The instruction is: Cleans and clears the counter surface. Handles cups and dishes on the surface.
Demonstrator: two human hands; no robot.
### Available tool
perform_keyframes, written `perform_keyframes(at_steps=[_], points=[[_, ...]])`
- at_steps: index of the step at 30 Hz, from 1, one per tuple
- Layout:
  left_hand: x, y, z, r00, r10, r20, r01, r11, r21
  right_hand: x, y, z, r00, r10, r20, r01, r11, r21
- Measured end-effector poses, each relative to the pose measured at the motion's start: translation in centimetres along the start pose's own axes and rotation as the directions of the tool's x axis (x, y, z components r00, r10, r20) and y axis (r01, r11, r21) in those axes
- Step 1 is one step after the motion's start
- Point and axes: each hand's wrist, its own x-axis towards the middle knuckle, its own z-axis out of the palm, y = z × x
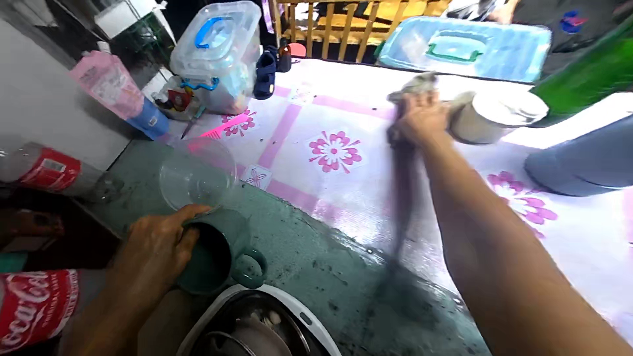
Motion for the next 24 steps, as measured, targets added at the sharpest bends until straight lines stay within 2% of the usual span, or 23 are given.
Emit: perform_keyframes(at_steps=[2,4,8,12,13,15,17,19,20,21,23,24], points=[[-0.2,-0.2,-0.4,1.0,-0.02,-0.003,0.02,1.0,-0.013,1.6,-0.1,-0.4,0.987,0.16,0.026,-0.162,0.982,0.1],[-0.3,-0.4,-0.7,0.999,-0.041,-0.001,0.041,0.999,-0.01,1.8,-3.2,0.7,0.983,0.182,-0.027,-0.176,0.973,0.152],[-0.7,-0.5,-0.8,0.999,-0.049,0.003,0.049,0.999,0.013,-0.2,-14.3,6.1,0.995,-0.061,-0.079,0.078,0.97,0.231],[-0.9,0.1,-1.6,0.999,-0.047,-0.013,0.047,0.999,0.025,-8.8,-28.0,11.3,0.958,-0.261,-0.115,0.284,0.909,0.304],[-1.0,0.1,-1.7,0.999,-0.047,-0.016,0.047,0.998,0.032,-10.4,-30.5,12.3,0.939,-0.332,-0.091,0.343,0.879,0.331],[-1.1,0.1,-2.0,0.998,-0.058,-0.006,0.058,0.998,0.039,-10.7,-33.5,13.0,0.865,-0.497,0.064,0.435,0.808,0.397],[-1.3,0.2,-2.1,0.998,-0.063,-0.02,0.064,0.996,0.063,-8.8,-35.0,13.3,0.755,-0.625,0.196,0.504,0.745,0.437],[-1.6,0.4,-2.2,0.998,-0.067,-0.016,0.068,0.995,0.07,-8.2,-35.3,13.4,0.665,-0.716,0.212,0.578,0.673,0.461],[-1.7,0.6,-2.3,0.997,-0.073,0.008,0.072,0.995,0.063,-8.9,-34.8,13.6,0.636,-0.751,0.175,0.619,0.632,0.466],[-1.8,0.9,-2.4,0.995,-0.085,0.049,0.083,0.995,0.049,-10.2,-34.0,13.8,0.619,-0.775,0.126,0.653,0.597,0.465],[-1.5,1.3,-2.5,0.984,-0.11,0.14,0.108,0.994,0.016,-12.6,-31.4,12.0,0.597,-0.79,0.142,0.658,0.583,0.477],[-1.3,1.4,-2.4,0.978,-0.111,0.177,0.112,0.994,0.003,-13.3,-29.3,10.9,0.626,-0.766,0.146,0.638,0.61,0.47]])
